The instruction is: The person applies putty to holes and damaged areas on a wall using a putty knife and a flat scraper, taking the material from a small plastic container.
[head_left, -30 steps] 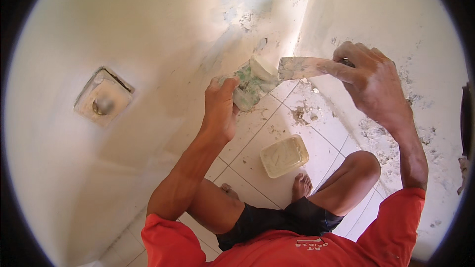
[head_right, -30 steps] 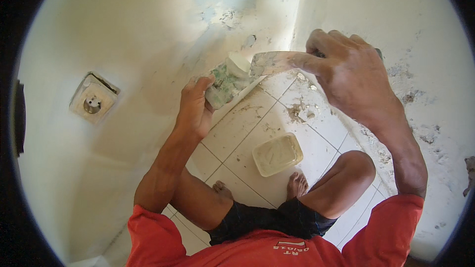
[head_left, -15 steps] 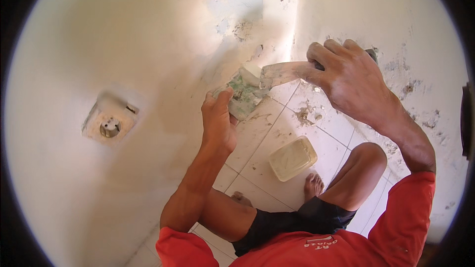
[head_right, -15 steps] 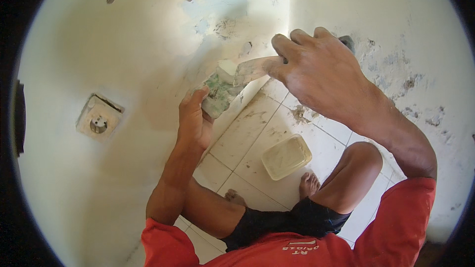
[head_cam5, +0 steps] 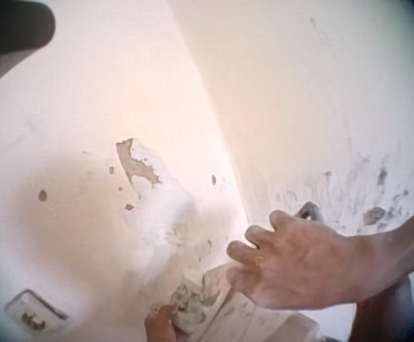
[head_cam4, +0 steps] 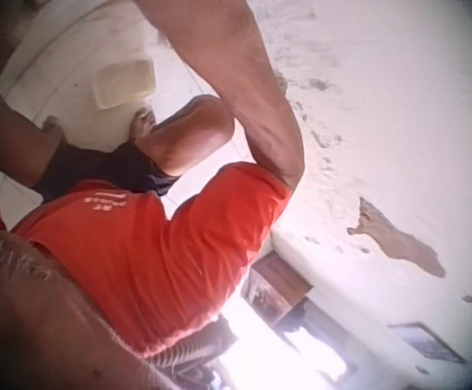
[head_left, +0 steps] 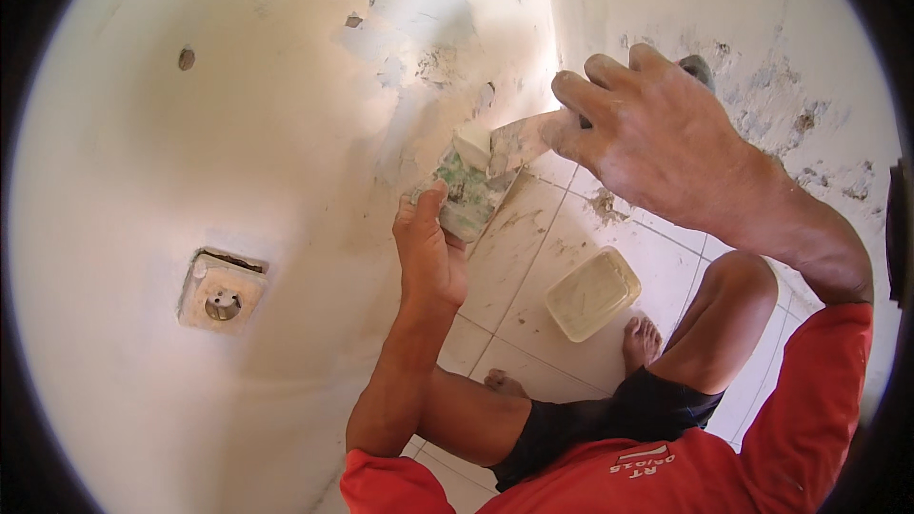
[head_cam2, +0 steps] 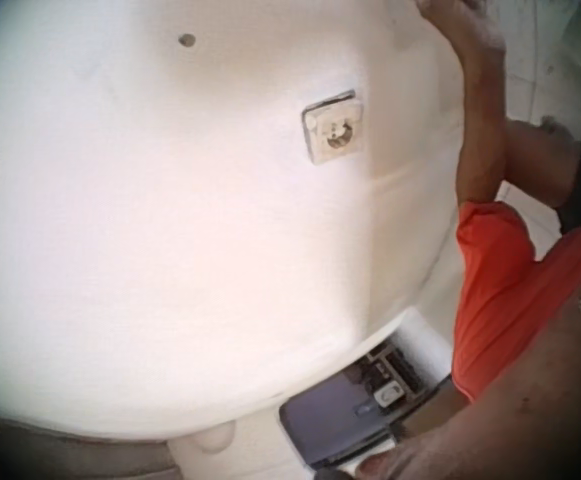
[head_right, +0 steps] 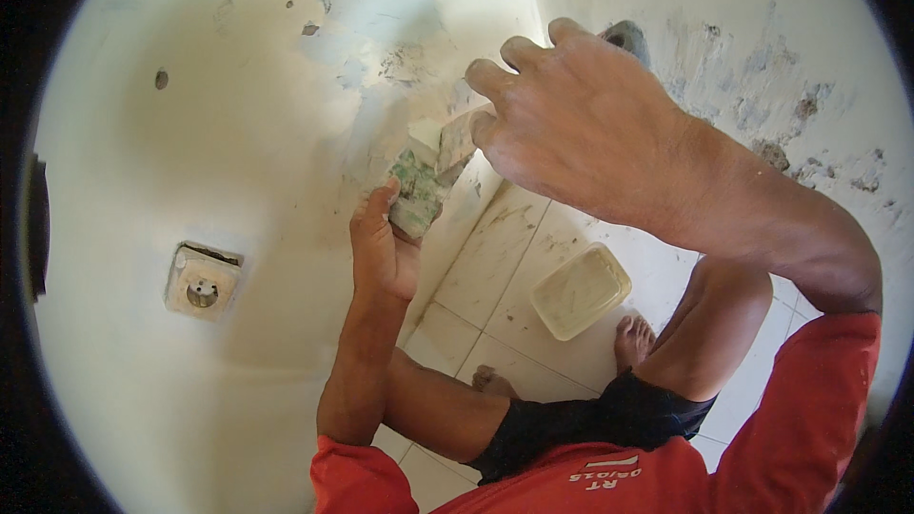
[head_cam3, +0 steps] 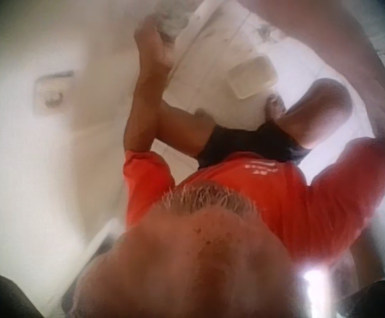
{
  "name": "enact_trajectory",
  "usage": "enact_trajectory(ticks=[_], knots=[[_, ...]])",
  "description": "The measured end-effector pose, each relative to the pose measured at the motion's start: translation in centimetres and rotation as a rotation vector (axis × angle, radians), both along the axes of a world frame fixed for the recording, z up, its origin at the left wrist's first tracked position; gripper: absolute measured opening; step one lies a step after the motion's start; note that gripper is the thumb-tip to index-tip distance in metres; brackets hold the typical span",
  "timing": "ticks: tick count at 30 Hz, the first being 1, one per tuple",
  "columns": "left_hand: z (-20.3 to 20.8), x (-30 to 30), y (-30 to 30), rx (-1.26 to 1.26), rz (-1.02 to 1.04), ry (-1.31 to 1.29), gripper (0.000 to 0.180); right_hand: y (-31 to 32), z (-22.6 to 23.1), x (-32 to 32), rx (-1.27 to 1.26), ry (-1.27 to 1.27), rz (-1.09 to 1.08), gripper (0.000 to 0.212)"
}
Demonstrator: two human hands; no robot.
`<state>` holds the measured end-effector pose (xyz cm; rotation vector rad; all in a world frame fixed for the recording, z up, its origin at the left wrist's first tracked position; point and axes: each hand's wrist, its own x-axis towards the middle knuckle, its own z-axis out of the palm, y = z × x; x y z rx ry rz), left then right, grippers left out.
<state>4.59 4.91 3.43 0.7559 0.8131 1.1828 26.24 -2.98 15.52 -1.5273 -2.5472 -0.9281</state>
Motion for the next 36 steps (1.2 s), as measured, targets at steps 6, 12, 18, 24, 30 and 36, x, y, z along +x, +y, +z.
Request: enact_trajectory(ticks=[6, 12, 18, 24, 30, 36], knots=[[-0.2, 0.6, -0.1, -0.027, -0.036, -0.016, 0.024, -0.7, -0.1, 0.3, -0.061, 0.018, -0.044, 0.019], [0.4, 1.1, -1.1, -0.045, -0.069, 0.006, 0.023, -2.3, -0.3, 0.4, -0.086, 0.041, -0.114, 0.020], [0.9, 1.7, -2.1, -0.066, -0.135, -0.027, 0.027, -3.6, -0.8, 0.9, -0.012, -0.014, -0.126, 0.018], [0.2, 1.6, -2.4, -0.028, -0.136, -0.016, 0.027, -4.1, 0.1, -0.1, -0.102, -0.067, -0.179, 0.018], [0.7, 1.5, -2.4, 0.036, -0.123, -0.003, 0.024, -4.1, 0.7, 0.0, -0.043, -0.126, -0.137, 0.020], [0.4, 1.6, -2.5, 0.065, -0.128, 0.021, 0.028, -4.5, 1.0, -0.5, -0.131, -0.261, -0.202, 0.019]])
